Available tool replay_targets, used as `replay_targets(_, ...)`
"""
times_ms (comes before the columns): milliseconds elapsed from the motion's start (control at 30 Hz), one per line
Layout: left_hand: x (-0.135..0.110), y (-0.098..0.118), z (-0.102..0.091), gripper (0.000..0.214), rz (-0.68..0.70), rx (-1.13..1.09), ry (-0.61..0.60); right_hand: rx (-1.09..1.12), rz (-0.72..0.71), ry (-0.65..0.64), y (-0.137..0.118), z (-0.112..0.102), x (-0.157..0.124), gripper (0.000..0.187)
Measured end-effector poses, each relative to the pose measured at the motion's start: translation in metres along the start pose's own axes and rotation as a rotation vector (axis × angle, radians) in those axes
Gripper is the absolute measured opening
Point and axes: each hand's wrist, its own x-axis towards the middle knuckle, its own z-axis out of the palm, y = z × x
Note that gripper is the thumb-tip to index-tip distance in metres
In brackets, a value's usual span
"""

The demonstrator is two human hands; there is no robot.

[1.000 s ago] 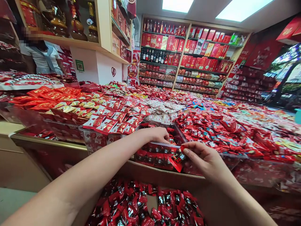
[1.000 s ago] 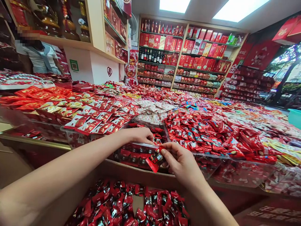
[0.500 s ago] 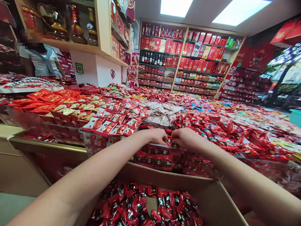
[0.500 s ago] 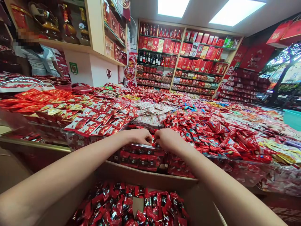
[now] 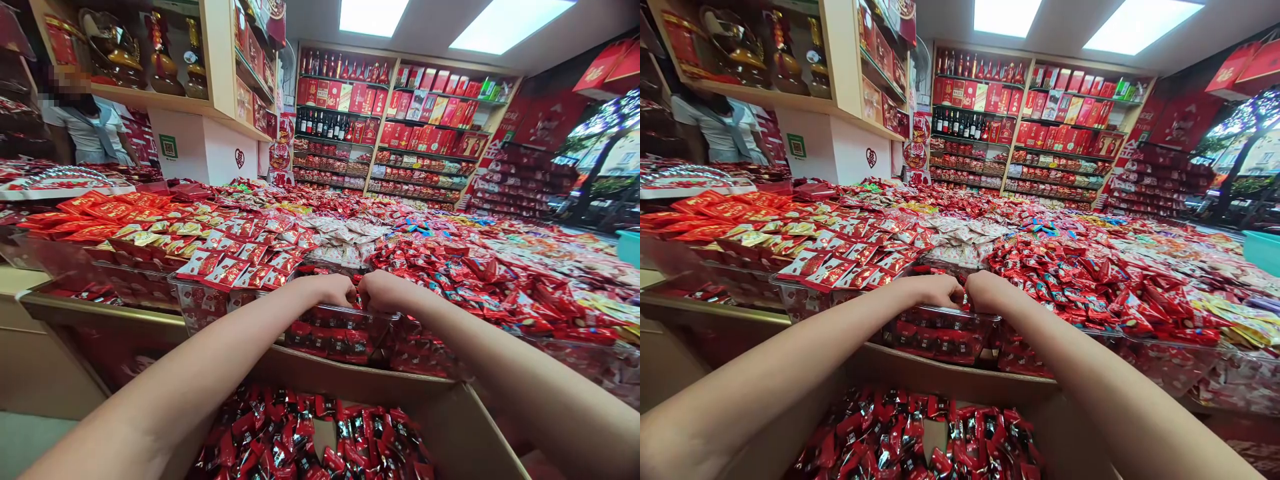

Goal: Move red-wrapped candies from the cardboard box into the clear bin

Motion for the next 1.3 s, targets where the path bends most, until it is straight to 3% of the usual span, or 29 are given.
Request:
replay_targets(367, -0.002, 0.003, -0.003, 0.009, -0.02, -0.035, -0.031, -0.037, 0.008, -0.114, 0.002, -0.001, 0.003, 0.027)
replay_targets(733, 0.002, -0.008, 0.001, 0.017, 0.011, -0.118, -0.008, -0.12, -0.051, -0.344, -0.014, -0.011, 0.007, 0.027)
replay_targets(867, -0.001, -0.009, -0.003, 0.027, -0.006, -0.163, 0.034, -0.116, -0.042, -0.343, -0.013, -0.015, 0.003, 0.031)
replay_targets(1300, 0.001, -0.012, -0.003, 0.023, -0.059, -0.467, -0.09, -0.046, -0.131, -0.257, -0.011, -0.02, -0.001, 0.03)
